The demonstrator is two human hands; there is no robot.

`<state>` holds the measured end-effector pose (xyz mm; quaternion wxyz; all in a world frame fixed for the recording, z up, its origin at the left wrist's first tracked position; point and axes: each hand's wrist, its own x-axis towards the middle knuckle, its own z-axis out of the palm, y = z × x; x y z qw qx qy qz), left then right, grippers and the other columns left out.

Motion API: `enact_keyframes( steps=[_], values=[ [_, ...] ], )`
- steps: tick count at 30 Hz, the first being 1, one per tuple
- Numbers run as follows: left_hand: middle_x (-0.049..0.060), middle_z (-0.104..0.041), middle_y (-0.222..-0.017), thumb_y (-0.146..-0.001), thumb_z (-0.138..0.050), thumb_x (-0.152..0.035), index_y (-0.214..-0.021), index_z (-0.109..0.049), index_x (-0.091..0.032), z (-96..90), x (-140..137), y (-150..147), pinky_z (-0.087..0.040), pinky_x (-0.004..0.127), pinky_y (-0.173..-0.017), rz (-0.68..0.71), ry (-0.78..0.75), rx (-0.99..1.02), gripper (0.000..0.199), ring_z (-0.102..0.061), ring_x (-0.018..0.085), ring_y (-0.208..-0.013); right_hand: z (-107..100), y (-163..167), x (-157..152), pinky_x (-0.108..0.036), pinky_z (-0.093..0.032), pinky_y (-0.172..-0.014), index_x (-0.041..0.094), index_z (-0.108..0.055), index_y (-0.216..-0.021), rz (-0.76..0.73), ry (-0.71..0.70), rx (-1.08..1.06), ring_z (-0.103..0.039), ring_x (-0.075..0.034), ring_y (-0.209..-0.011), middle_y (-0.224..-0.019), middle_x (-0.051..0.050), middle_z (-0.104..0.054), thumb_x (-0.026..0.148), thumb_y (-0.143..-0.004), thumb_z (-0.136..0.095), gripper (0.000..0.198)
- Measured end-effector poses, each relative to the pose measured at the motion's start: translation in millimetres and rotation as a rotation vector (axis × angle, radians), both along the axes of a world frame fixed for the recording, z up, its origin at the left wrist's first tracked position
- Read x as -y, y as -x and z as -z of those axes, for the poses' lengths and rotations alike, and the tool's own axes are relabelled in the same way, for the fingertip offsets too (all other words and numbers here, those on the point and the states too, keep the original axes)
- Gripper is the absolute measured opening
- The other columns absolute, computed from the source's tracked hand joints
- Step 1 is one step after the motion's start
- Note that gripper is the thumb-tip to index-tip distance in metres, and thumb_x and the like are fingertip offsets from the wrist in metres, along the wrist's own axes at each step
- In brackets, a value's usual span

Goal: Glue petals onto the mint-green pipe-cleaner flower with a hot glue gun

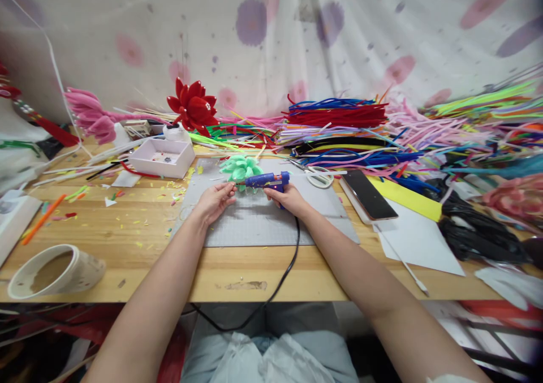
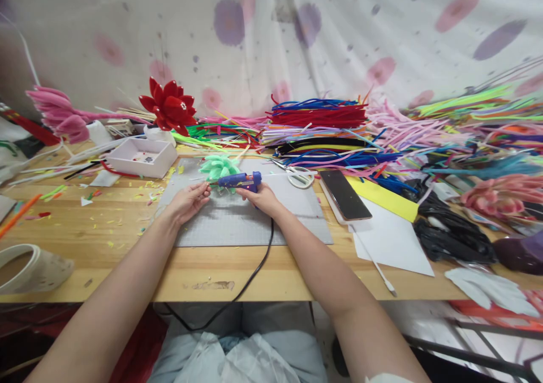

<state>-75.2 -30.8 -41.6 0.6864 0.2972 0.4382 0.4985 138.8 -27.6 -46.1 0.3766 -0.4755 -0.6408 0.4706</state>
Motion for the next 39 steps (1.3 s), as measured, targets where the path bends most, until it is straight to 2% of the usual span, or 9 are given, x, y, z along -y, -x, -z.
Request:
enact_keyframes(
  steps=[18, 28, 39],
  values=[
    [0.000, -0.058, -0.063, -0.068, -0.067, -0.012, -0.072, -0.062, -0.008, -1.2, 0.4, -0.6, -0.048, 0.011, -0.047, 0.017, 0.014, 0.012, 0.007, -0.051, 0.002, -0.050, 5.2, 0.5, -3.0, -0.023, -0.030, -0.042, 0.017, -0.053, -0.058, 0.000, 0.000, -0.003, -0.038, -0.007, -0.037, -0.042, 0.005, -0.044, 0.053, -0.065, -0.059, 0.037],
    [0.002, -0.059, -0.064, -0.075, -0.059, -0.007, -0.074, -0.063, -0.007, -1.9, 0.8, -0.4, -0.048, 0.011, -0.047, -0.002, 0.034, 0.007, 0.004, -0.053, 0.003, -0.050, 7.3, 1.7, -4.4, -0.023, -0.029, -0.042, 0.017, -0.052, -0.059, 0.001, 0.000, -0.008, -0.037, -0.007, -0.039, -0.044, 0.005, -0.045, 0.052, -0.065, -0.060, 0.037],
    [0.001, -0.059, -0.064, -0.075, -0.059, -0.008, -0.075, -0.063, -0.008, -4.1, 1.8, -1.1, -0.048, 0.010, -0.047, -0.012, 0.035, -0.009, 0.004, -0.052, 0.003, -0.050, 1.5, 1.5, -1.0, -0.023, -0.030, -0.045, 0.017, -0.054, -0.060, 0.010, 0.011, 0.005, -0.037, -0.007, -0.041, -0.045, 0.006, -0.044, 0.053, -0.065, -0.060, 0.037]
  ],
)
